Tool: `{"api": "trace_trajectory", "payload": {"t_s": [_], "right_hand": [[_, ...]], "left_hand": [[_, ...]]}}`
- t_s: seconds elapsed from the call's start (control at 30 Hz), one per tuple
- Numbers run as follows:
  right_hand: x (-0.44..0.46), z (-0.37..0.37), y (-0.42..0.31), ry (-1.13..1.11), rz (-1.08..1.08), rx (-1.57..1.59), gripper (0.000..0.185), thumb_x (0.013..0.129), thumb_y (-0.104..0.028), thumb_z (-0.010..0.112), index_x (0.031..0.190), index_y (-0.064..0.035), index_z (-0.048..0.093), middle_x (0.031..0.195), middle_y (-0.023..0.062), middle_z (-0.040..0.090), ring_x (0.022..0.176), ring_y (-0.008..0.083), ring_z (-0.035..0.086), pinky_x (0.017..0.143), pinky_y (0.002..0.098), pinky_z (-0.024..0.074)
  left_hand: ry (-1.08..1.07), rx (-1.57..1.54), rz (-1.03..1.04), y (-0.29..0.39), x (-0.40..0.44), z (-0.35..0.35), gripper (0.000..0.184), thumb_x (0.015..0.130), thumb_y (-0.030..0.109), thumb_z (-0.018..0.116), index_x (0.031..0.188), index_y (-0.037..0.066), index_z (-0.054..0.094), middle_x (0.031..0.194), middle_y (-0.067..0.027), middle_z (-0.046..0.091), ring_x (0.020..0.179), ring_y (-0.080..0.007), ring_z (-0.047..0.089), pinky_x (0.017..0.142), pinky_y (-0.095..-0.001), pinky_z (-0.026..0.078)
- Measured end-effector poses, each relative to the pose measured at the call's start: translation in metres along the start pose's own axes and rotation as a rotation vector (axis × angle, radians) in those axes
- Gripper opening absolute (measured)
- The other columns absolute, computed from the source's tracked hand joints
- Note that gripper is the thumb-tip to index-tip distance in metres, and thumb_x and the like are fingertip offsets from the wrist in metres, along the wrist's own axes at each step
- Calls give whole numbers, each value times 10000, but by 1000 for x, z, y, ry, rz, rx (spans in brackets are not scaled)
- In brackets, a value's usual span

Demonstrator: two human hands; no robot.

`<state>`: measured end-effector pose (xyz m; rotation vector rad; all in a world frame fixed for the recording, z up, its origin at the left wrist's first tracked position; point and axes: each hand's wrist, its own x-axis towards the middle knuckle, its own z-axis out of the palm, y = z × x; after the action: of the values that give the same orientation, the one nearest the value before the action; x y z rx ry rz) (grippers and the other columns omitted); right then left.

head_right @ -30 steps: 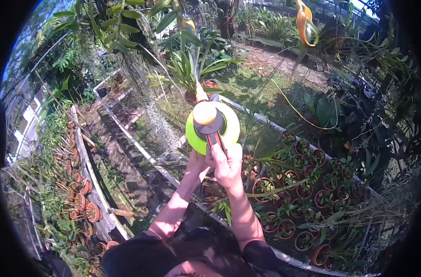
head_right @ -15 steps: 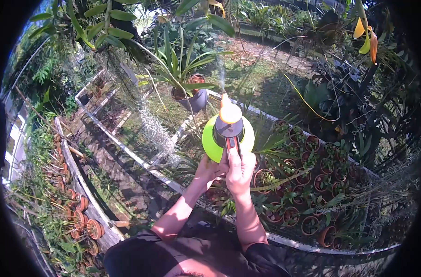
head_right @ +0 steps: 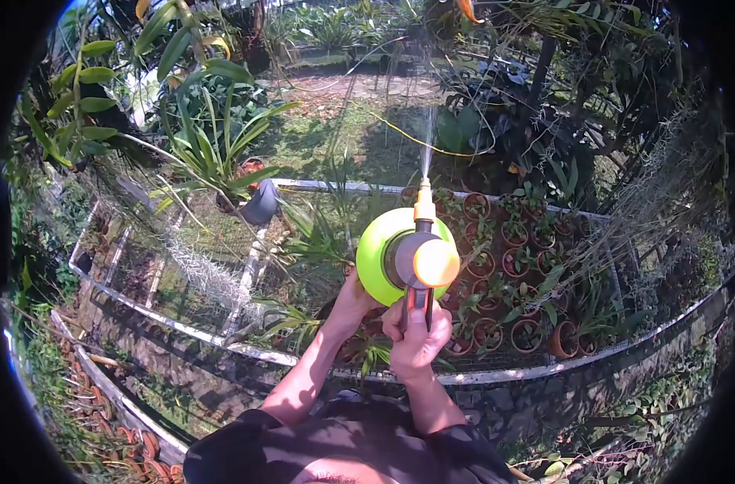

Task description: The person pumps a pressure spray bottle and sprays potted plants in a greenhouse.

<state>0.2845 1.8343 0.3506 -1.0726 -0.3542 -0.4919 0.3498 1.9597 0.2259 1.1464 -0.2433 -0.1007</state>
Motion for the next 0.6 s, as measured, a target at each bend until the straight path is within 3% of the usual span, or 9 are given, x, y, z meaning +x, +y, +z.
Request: {"api": "trace_trajectory", "payload": {"t_s": [0.1, 0.13, 0.23, 0.3, 0.37, 0.4, 0.5, 0.6], "right_hand": [[-1, -11, -6, 54, 8, -88, 363, 979, -253, 411, 728, 5, 458, 499, 14, 424, 407, 78, 371, 394, 246, 290], [-2, -17, -7, 11, 7, -100, 321, 977, -227, 407, 782, 20, 471, 517, 9, 433, 416, 73, 378, 398, 245, 292], [-2, -15, -23, -30, 15, -288, 437, 969, -354, 443, 682, -26, 419, 477, 18, 397, 391, 91, 363, 380, 252, 282], [-4, -17, -26, -45, 25, -338, 450, 971, -341, 431, 658, -18, 439, 468, 15, 406, 391, 88, 381, 387, 246, 296], [-7, -22, -27, -58, 37, -338, 437, 970, -320, 419, 657, -14, 442, 470, 18, 411, 396, 88, 390, 393, 247, 302], [-8, -20, -29, -20, 61, -330, 429, 967, -302, 408, 651, -14, 434, 473, 24, 407, 400, 94, 384, 399, 252, 301], [-24, -35, -23, 35, 48, -184, 365, 961, -239, 413, 687, -2, 461, 505, 7, 438, 428, 83, 410, 426, 252, 340], [-33, -43, -34, 121, -30, -57, 415, 971, -282, 413, 659, -11, 439, 492, 29, 421, 410, 95, 384, 411, 260, 328]], "left_hand": [[-50, -115, -154, -7, -2, 21, 691, 894, 110, 654, 1451, 113, 244, 1272, -122, 504, 1105, -242, 581, 867, -378, 554], [-84, -88, -98, -19, -3, 24, 706, 891, 120, 661, 1453, 120, 233, 1326, -116, 460, 1162, -244, 546, 883, -396, 552], [-158, -127, -127, -34, -9, 31, 671, 921, 158, 627, 1451, 127, 217, 1372, -110, 419, 1211, -248, 510, 878, -402, 555], [-188, -65, -156, -43, -18, 26, 657, 941, 214, 596, 1451, 125, 192, 1364, -115, 435, 1187, -249, 534, 860, -394, 558], [-222, -1, -181, -45, -24, 22, 648, 961, 271, 565, 1450, 123, 167, 1355, -120, 450, 1162, -250, 558, 842, -386, 562], [-156, -36, -178, -47, -27, 22, 720, 933, 354, 593, 1449, 112, 153, 1329, -128, 473, 1118, -252, 587, 832, -388, 562], [-84, -32, -254, -34, -33, 30, 817, 897, 429, 616, 1463, 116, 119, 1328, -137, 474, 1104, -256, 594, 829, -391, 562], [-110, -5, -176, -17, -26, 54, 910, 861, 480, 637, 1499, 122, 97, 1333, -131, 471, 1122, -243, 573, 843, -376, 551]]}}
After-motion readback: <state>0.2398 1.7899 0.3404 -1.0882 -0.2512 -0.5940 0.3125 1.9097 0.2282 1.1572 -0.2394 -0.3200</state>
